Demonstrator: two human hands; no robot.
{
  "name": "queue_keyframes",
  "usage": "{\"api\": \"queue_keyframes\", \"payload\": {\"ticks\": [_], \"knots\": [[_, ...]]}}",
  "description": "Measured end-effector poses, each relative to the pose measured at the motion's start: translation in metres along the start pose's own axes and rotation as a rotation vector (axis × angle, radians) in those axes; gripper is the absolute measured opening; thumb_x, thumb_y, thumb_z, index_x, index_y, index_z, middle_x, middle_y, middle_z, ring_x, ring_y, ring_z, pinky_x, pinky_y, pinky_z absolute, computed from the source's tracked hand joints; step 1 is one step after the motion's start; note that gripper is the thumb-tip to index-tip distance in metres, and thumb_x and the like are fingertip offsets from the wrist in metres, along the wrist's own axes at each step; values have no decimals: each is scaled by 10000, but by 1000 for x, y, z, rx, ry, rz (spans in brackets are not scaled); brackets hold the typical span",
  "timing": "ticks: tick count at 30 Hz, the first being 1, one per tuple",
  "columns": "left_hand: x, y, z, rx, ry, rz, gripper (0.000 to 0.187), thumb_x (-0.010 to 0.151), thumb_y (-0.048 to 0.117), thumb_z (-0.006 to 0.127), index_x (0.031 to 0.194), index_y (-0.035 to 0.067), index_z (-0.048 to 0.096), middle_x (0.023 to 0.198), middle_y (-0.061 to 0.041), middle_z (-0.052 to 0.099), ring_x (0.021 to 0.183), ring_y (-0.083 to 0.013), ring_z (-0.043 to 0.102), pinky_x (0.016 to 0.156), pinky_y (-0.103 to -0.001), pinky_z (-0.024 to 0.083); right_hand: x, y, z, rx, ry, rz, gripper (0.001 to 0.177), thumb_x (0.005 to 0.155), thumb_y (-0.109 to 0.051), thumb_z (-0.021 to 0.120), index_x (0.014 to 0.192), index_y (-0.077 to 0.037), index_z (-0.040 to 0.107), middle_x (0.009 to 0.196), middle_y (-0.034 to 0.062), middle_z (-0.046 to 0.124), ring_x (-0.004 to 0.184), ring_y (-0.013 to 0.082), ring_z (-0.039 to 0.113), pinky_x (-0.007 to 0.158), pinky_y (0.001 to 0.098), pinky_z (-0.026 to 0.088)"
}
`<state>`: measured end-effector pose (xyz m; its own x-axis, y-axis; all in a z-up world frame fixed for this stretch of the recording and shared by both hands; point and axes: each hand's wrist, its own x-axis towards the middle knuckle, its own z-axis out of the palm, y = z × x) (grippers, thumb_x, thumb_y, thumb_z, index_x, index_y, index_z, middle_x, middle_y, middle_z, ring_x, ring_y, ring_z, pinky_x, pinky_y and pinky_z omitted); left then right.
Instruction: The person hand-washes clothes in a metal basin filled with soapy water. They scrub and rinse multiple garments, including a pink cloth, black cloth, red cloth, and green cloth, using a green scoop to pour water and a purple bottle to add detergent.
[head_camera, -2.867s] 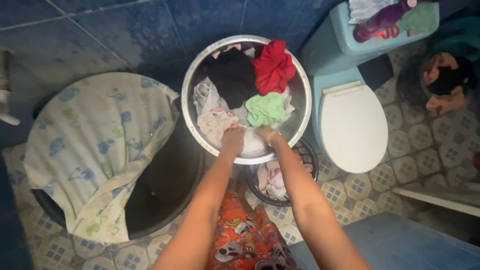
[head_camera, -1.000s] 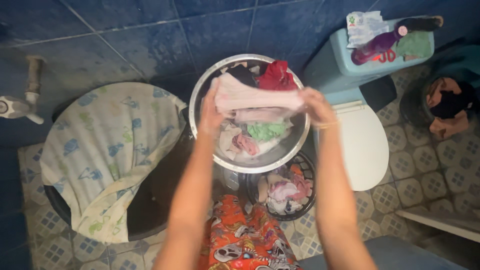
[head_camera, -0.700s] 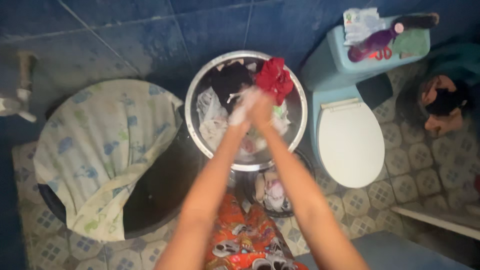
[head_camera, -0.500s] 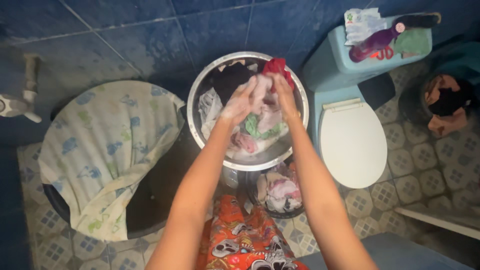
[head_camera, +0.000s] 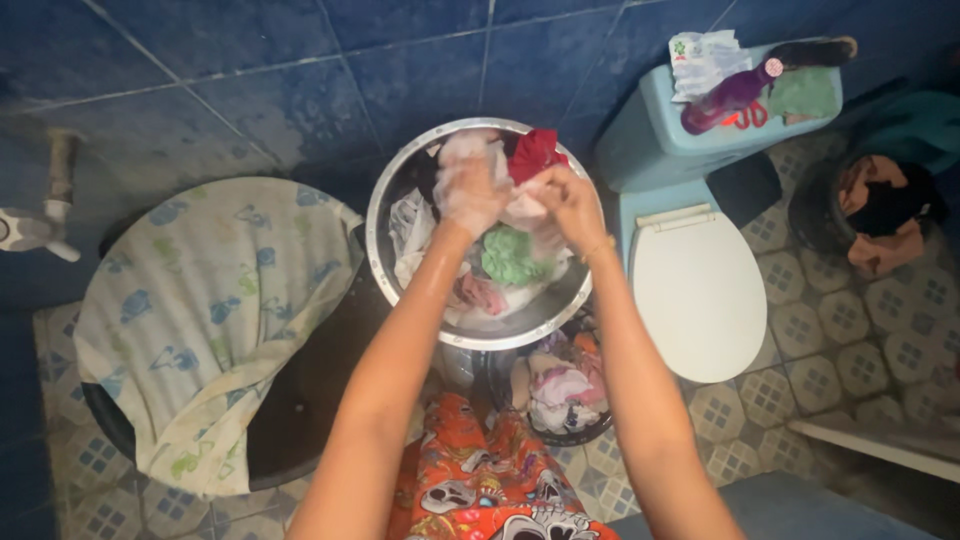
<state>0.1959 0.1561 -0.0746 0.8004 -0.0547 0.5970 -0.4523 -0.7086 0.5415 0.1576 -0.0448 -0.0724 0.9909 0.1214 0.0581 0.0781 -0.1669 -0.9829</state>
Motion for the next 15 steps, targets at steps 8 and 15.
{"api": "queue_keyframes", "payload": {"ticks": [8, 15], "knots": [[31, 29, 9, -715, -759, -268, 425, 874, 359, 807, 1081, 32, 630, 962, -95, 689, 850, -156, 648, 725, -306, 517, 18, -42, -51, -34, -233, 53, 33, 894, -45, 715, 899, -29, 687, 830, -9, 671, 745, 69, 624, 654, 251, 516], [-30, -4, 115, -830, -895, -594, 345, 990, 391, 605, 1103, 106, 762, 717, -39, 635, 562, -152, 549, 491, -309, 446, 54, 65, -160, -288, 645, 28, 295, 722, -61, 888, 968, -69, 726, 1016, 59, 716, 955, 175, 657, 858, 290, 519]]}}
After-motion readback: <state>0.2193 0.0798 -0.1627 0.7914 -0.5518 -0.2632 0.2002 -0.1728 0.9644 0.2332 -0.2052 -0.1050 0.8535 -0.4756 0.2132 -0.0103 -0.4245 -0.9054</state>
